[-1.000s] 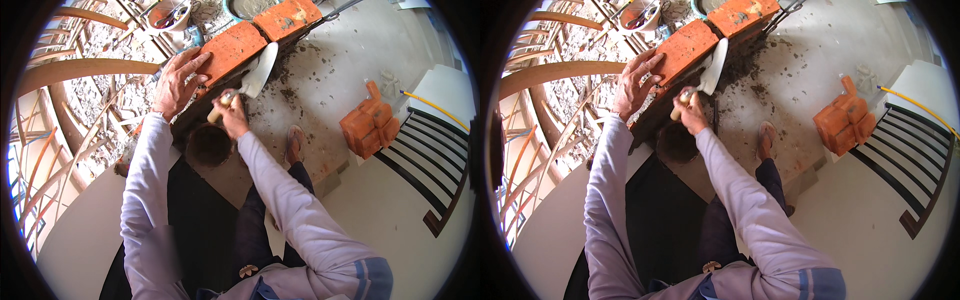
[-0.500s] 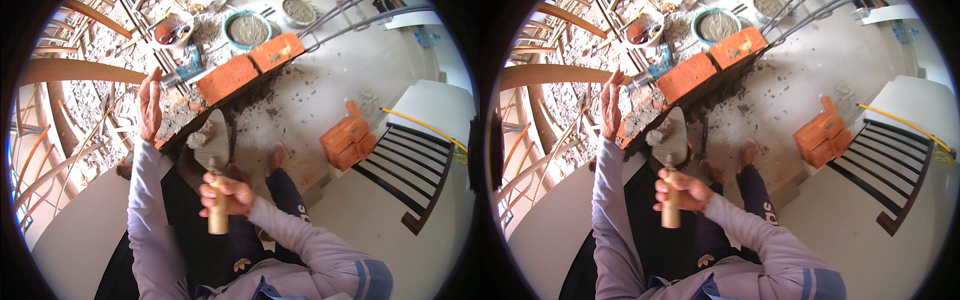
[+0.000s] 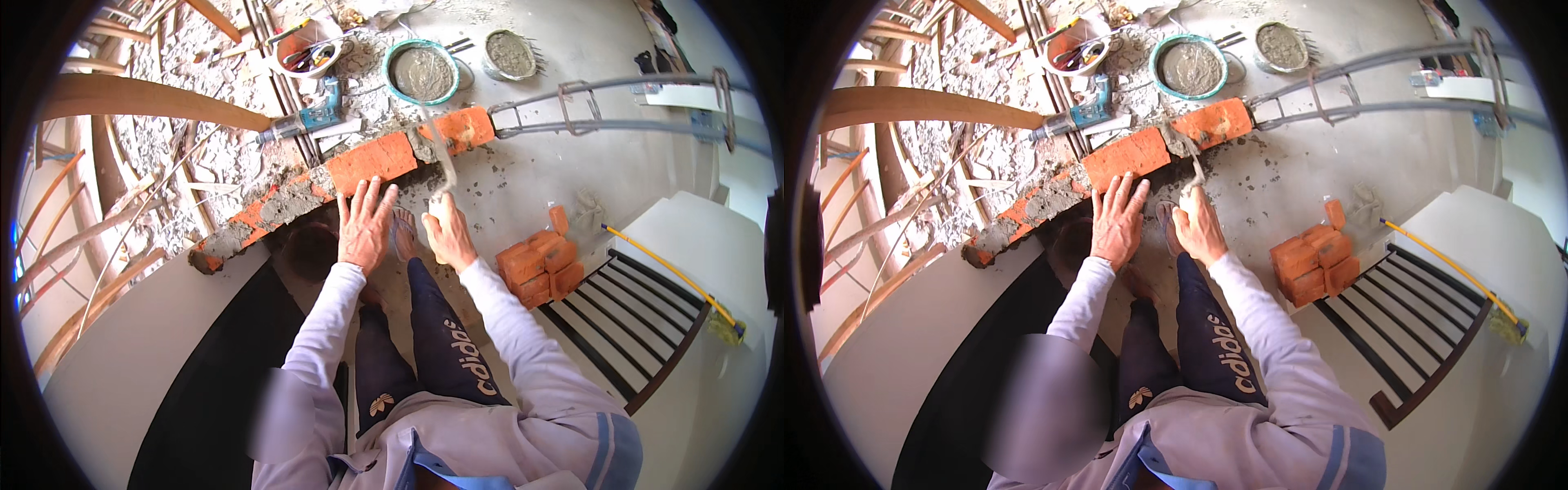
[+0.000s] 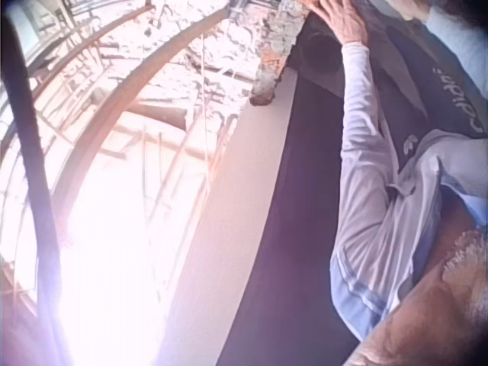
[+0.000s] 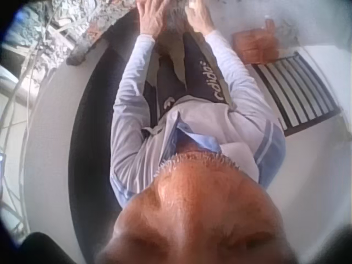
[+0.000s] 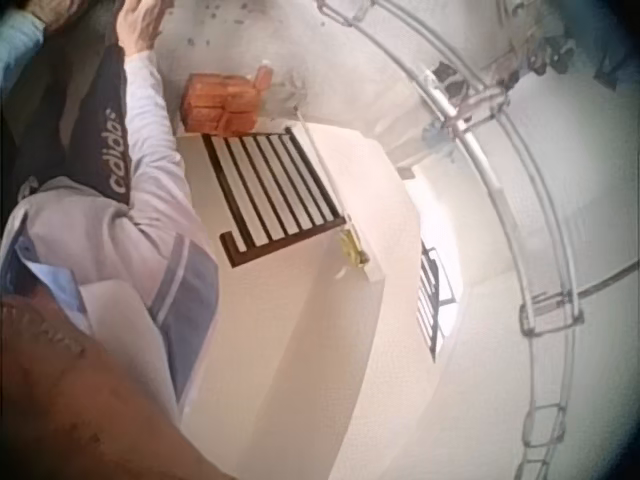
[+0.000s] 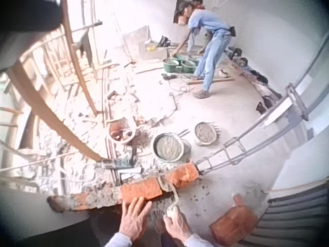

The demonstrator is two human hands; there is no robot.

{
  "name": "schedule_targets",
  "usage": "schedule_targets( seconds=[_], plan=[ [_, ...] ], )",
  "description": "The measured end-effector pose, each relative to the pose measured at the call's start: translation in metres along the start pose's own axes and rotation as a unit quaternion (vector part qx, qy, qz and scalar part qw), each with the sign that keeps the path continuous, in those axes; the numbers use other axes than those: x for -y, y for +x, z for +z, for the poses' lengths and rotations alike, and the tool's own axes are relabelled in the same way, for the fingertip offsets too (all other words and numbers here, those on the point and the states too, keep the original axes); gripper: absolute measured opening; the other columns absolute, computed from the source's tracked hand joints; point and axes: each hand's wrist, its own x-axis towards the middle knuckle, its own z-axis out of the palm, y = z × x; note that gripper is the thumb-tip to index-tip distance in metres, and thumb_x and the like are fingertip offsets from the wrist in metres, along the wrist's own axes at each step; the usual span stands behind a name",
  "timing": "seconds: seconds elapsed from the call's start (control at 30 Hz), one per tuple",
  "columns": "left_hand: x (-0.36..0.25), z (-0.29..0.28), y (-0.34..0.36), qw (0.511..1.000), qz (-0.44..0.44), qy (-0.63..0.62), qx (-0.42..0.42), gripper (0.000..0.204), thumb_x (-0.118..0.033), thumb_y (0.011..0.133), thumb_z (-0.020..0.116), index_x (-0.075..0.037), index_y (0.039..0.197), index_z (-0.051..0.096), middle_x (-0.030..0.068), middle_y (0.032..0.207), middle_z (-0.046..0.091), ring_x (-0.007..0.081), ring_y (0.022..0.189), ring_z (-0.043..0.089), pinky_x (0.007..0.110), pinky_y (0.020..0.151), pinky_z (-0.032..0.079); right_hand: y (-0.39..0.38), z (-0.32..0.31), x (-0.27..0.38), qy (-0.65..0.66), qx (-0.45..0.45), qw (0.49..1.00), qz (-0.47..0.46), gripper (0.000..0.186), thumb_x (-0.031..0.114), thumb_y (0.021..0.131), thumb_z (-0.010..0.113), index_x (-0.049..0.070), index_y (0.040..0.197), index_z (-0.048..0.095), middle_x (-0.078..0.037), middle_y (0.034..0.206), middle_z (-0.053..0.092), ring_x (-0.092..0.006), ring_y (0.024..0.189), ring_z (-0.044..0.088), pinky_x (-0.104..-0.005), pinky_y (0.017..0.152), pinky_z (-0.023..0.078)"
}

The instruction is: The person builds a brick wall using mortar and a trowel, placing bricks one at a time and smoothing mortar between layers. The person also uses a hammer to adjust a brick and handles a bucket containing mortar.

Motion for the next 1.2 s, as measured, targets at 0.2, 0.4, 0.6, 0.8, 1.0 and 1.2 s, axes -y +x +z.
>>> schedule_targets(
  seconds=[0.2, 0.4, 0.6, 0.8, 1.0, 1.2],
  plan=[
    [-0.009, 0.019, 0.009, 0.994, -0.068, 0.09, 0.015, 0.073, -0.017, 0.082, 0.058, -0.019, 0.15, 0.03, 0.0073, 0.156, 0.023, 0.0348, 0.144, 0.019, 0.062, 0.114, 0.009, 0.004, -0.053, 0.04, -0.079, 0.082, 0.993, -0.021, 0.024, 0.014, 0.09, 0.058, 0.0, 0.104, 0.044, -0.023, 0.084, 0.058, -0.0443, 0.077, 0.059, -0.0481, 0.065, 0.048],
    [-0.026, 0.01, 0.021, 0.994, -0.095, 0.042, 0.033, 0.079, -0.021, 0.078, 0.063, -0.018, 0.15, 0.029, 0.0064, 0.157, 0.021, 0.0333, 0.146, 0.015, 0.062, 0.114, 0.007, 0.044, -0.044, 0.014, -0.181, 0.175, 0.967, -0.028, 0.024, 0.025, 0.094, 0.051, 0.002, 0.097, 0.044, -0.024, 0.083, 0.061, -0.0439, 0.07, 0.061, -0.0501, 0.061, 0.051],
    [-0.017, 0.006, 0.022, 0.991, -0.118, 0.048, 0.045, 0.065, -0.023, 0.086, 0.052, -0.018, 0.148, 0.033, 0.0047, 0.158, 0.022, 0.0306, 0.146, 0.014, 0.064, 0.113, 0.006, 0.093, -0.069, 0.077, -0.227, 0.187, 0.952, -0.082, 0.022, 0.021, 0.093, 0.051, 0.001, 0.099, 0.045, -0.024, 0.081, 0.061, -0.0416, 0.069, 0.062, -0.0495, 0.061, 0.051],
    [-0.027, 0.014, 0.018, 0.989, -0.14, 0.03, 0.032, 0.066, -0.021, 0.084, 0.054, -0.015, 0.147, 0.035, 0.0072, 0.157, 0.022, 0.033, 0.146, 0.015, 0.067, 0.112, 0.007, 0.254, -0.053, 0.089, -0.517, 0.445, 0.729, -0.049, 0.024, 0.016, 0.084, 0.053, -0.002, 0.085, 0.067, -0.023, 0.093, 0.068, -0.0375, 0.088, 0.067, -0.0465, 0.073, 0.053],
    [-0.026, 0.012, 0.016, 0.988, -0.146, 0.03, 0.031, 0.073, -0.018, 0.079, 0.057, -0.018, 0.149, 0.032, 0.0036, 0.158, 0.019, 0.0308, 0.147, 0.012, 0.065, 0.113, 0.007, 0.292, 0.021, 0.059, -0.467, 0.702, 0.515, -0.158, 0.027, 0.019, 0.081, 0.057, -0.005, 0.088, 0.068, -0.018, 0.088, 0.069, -0.029, 0.073, 0.066, -0.0412, 0.066, 0.053],
    [-0.026, 0.016, 0.016, 0.987, -0.154, 0.024, 0.027, 0.071, -0.017, 0.08, 0.056, -0.02, 0.148, 0.034, 0.0011, 0.158, 0.018, 0.0283, 0.147, 0.012, 0.062, 0.114, 0.009, 0.276, 0.043, 0.155, -0.423, 0.665, 0.615, 0.011, 0.026, 0.012, 0.08, 0.063, -0.003, 0.099, 0.056, -0.009, 0.065, 0.06, -0.0198, 0.051, 0.058, -0.0366, 0.044, 0.045]
  ],
)
